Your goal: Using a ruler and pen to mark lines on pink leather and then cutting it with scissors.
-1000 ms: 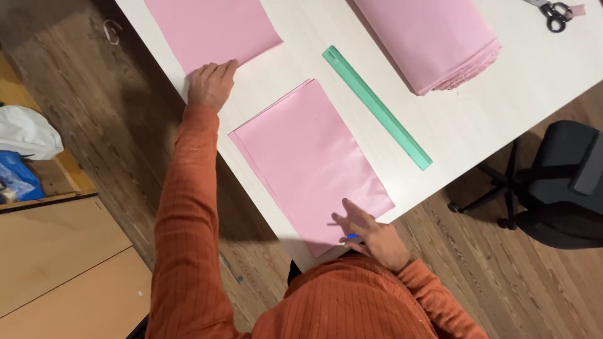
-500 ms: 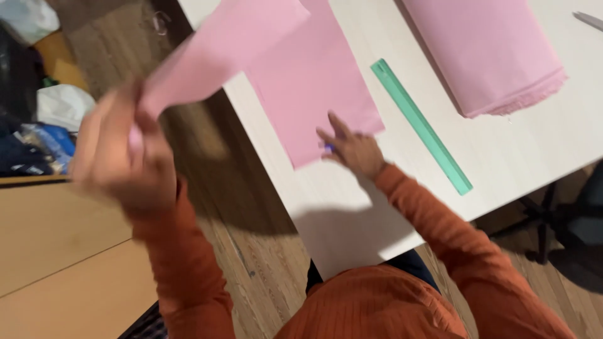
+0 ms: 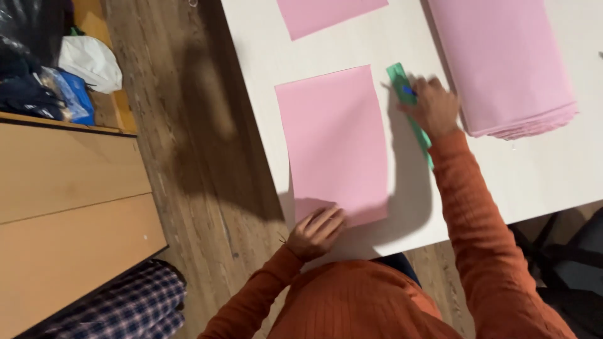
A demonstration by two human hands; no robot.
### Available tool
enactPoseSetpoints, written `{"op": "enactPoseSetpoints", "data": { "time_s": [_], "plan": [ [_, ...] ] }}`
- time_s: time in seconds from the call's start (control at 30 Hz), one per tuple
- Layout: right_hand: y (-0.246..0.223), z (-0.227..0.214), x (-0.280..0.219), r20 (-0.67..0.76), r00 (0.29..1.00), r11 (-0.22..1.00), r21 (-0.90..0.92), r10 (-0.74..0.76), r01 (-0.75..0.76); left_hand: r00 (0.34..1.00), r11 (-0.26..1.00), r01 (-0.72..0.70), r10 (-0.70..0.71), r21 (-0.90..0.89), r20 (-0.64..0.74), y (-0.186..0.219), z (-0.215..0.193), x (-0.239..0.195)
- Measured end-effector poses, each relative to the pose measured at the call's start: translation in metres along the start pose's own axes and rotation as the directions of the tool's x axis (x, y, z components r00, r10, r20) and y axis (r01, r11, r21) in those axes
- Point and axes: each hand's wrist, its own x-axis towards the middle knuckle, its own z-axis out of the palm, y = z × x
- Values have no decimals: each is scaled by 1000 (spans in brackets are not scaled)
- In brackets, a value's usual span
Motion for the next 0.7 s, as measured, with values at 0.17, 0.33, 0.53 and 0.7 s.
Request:
{"op": "enactPoseSetpoints", "data": {
  "time_s": [0.17, 0.33, 0.53, 0.7],
  "plan": [
    [44, -16, -123, 262, 941, 968, 74, 213, -240, 913, 996, 88, -92, 28, 398, 49, 42, -88],
    [87, -1, -183, 344, 901, 930, 157, 265, -333, 904, 987, 152, -162, 57, 397, 54, 36, -44],
    [145, -1, -221, 477, 859, 938, 176, 185, -299, 941, 967, 177, -220, 181, 256, 64, 54, -16],
    [199, -3, -236, 395, 913, 979, 122, 105, -166, 943, 960, 249, -271, 130, 192, 107, 71, 26]
  ]
}}
